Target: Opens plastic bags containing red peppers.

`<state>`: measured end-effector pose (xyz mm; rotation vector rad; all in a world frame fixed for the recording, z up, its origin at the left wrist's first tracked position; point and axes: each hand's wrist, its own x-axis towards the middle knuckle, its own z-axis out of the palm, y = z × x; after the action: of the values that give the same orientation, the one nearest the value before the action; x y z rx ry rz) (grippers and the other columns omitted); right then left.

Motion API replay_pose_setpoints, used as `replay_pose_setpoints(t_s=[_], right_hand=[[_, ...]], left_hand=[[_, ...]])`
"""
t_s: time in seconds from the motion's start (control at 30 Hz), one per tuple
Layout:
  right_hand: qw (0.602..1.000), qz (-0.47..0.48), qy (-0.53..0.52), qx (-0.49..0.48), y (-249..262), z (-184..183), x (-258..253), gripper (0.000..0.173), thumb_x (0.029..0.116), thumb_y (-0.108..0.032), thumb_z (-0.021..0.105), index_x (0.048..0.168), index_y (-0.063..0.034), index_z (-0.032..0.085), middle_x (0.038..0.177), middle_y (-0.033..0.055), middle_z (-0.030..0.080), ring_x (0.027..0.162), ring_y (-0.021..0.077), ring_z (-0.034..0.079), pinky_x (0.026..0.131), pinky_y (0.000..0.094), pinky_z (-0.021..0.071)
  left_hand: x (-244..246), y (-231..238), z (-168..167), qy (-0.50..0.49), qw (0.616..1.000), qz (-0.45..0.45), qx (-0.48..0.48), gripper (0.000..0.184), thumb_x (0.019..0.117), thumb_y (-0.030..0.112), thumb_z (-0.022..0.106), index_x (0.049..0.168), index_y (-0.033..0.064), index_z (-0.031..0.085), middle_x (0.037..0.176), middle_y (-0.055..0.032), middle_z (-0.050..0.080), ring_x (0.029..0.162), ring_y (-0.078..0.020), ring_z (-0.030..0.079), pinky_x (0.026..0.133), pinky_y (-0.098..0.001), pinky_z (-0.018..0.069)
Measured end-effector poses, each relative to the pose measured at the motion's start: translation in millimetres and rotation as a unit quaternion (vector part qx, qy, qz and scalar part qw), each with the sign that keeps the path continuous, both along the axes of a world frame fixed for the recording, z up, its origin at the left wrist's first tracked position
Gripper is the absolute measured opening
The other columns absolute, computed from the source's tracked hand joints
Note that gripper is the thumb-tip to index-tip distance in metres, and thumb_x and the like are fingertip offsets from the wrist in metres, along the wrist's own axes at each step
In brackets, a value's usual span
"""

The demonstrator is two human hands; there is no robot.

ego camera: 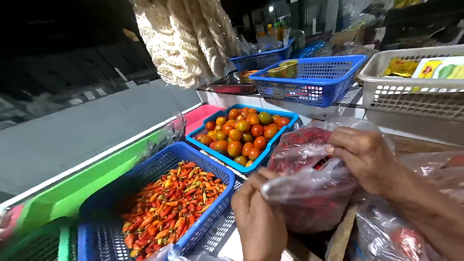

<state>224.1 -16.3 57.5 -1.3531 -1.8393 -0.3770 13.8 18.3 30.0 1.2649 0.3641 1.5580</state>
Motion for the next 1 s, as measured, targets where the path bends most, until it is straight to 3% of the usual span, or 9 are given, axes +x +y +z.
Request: replay_pose_setpoints(t_s=[0.03, 0.1, 0.33, 0.4, 0.5, 0.63, 0.7, 0.9, 1.0], right_hand=[[0.999, 0.005, 0.036, 0.01, -0.1, 1.7, 2.0, 0.023, 0.0955, -0.012, 0.052, 0.079, -0.0071, 0.067, 0.075, 0.0007, 0.06, 0.068, 0.0087, 0.059, 0.059, 0.0255, 0.0488], [0.993, 0.027, 0.111, 0.034, 1.2, 3.5, 3.7, 0.024, 0.0947, -0.01, 0.052, 0.074, -0.0093, 0.064, 0.071, -0.0035, 0.057, 0.065, 0.002, 0.054, 0.058, 0.0185, 0.0437], [0.909, 0.127, 0.385, 0.093, -3.5, 18.9, -0.6, 0.027, 0.0919, -0.001, 0.053, 0.068, -0.0121, 0.061, 0.061, -0.0095, 0.055, 0.055, -0.003, 0.051, 0.051, 0.0152, 0.0425], [0.893, 0.157, 0.415, 0.076, -12.1, 28.5, -9.4, 0.029, 0.0919, 0.001, 0.052, 0.068, -0.0115, 0.061, 0.06, -0.0082, 0.055, 0.053, -0.0017, 0.05, 0.05, 0.015, 0.0418], [0.867, 0.183, 0.464, -0.018, -28.3, 41.6, -24.3, 0.032, 0.0922, 0.001, 0.049, 0.065, -0.0095, 0.062, 0.06, -0.0039, 0.058, 0.051, 0.0006, 0.051, 0.047, 0.0152, 0.0439], [0.84, 0.2, 0.487, -0.13, -32.3, 46.2, -30.4, 0.032, 0.0906, 0.003, 0.05, 0.064, -0.0082, 0.063, 0.059, -0.0013, 0.06, 0.05, 0.0012, 0.053, 0.045, 0.015, 0.0446], [0.829, 0.211, 0.491, -0.164, -32.2, 47.6, -29.6, 0.031, 0.0903, 0.003, 0.05, 0.064, -0.0073, 0.064, 0.059, -0.0001, 0.06, 0.05, 0.0022, 0.054, 0.045, 0.0158, 0.0454], [0.764, 0.207, 0.607, -0.073, -41.2, 55.7, -30.9, 0.039, 0.0953, 0.004, 0.043, 0.068, -0.0098, 0.067, 0.062, -0.002, 0.065, 0.054, -0.0003, 0.06, 0.049, 0.0155, 0.0511], [0.8, 0.218, 0.557, -0.046, -52.5, 57.2, -35.6, 0.035, 0.0991, -0.002, 0.045, 0.075, -0.0098, 0.069, 0.064, -0.0029, 0.064, 0.055, -0.0009, 0.061, 0.05, 0.0154, 0.0527]], left_hand=[[7.6, 7.3, 7.7, -0.054, 0.998, -0.008, -0.036, 0.036, 0.1007, 0.008, 0.047, 0.07, 0.0189, 0.063, 0.073, 0.004, 0.065, 0.068, -0.0049, 0.064, 0.064, -0.0228, 0.0564], [13.7, 25.8, 21.1, -0.109, 0.993, -0.049, -0.026, 0.037, 0.1029, 0.006, 0.043, 0.076, 0.0192, 0.065, 0.075, 0.0041, 0.066, 0.069, -0.0053, 0.065, 0.065, -0.0238, 0.0575], [22.2, 92.5, 86.8, -0.058, 0.984, -0.026, 0.166, 0.033, 0.0995, 0.002, 0.042, 0.081, 0.0241, 0.058, 0.075, 0.0095, 0.067, 0.071, -0.0041, 0.065, 0.066, -0.0239, 0.0563], [30.0, 111.2, 100.9, -0.087, 0.978, -0.06, 0.178, 0.036, 0.1, -0.001, 0.039, 0.078, 0.0216, 0.056, 0.072, 0.0076, 0.067, 0.066, -0.0041, 0.065, 0.062, -0.022, 0.0556], [26.9, 141.3, 97.9, -0.064, 0.97, -0.116, 0.206, 0.034, 0.0994, 0.001, 0.046, 0.079, 0.0225, 0.063, 0.079, 0.007, 0.07, 0.076, -0.0047, 0.067, 0.07, -0.0227, 0.0574], [13.4, 144.0, 71.4, 0.069, 0.984, -0.032, 0.163, 0.032, 0.0943, 0.001, 0.044, 0.078, 0.0236, 0.059, 0.076, 0.0132, 0.066, 0.074, 0.0009, 0.063, 0.071, -0.0209, 0.0545], [6.1, 135.9, 70.3, 0.062, 0.985, -0.013, 0.158, 0.033, 0.0935, 0.0, 0.044, 0.075, 0.0234, 0.059, 0.075, 0.0125, 0.066, 0.072, 0.0006, 0.063, 0.07, -0.0206, 0.0546], [21.2, 122.3, 107.5, -0.073, 0.972, -0.056, 0.217, 0.034, 0.0939, -0.005, 0.041, 0.079, 0.0207, 0.058, 0.073, 0.0106, 0.066, 0.071, 0.0003, 0.063, 0.07, -0.019, 0.0537], [42.3, 143.8, 122.0, -0.145, 0.945, -0.137, 0.261, 0.033, 0.0963, -0.002, 0.045, 0.077, 0.0197, 0.06, 0.072, 0.0079, 0.066, 0.072, -0.0026, 0.063, 0.071, -0.0215, 0.0527]])
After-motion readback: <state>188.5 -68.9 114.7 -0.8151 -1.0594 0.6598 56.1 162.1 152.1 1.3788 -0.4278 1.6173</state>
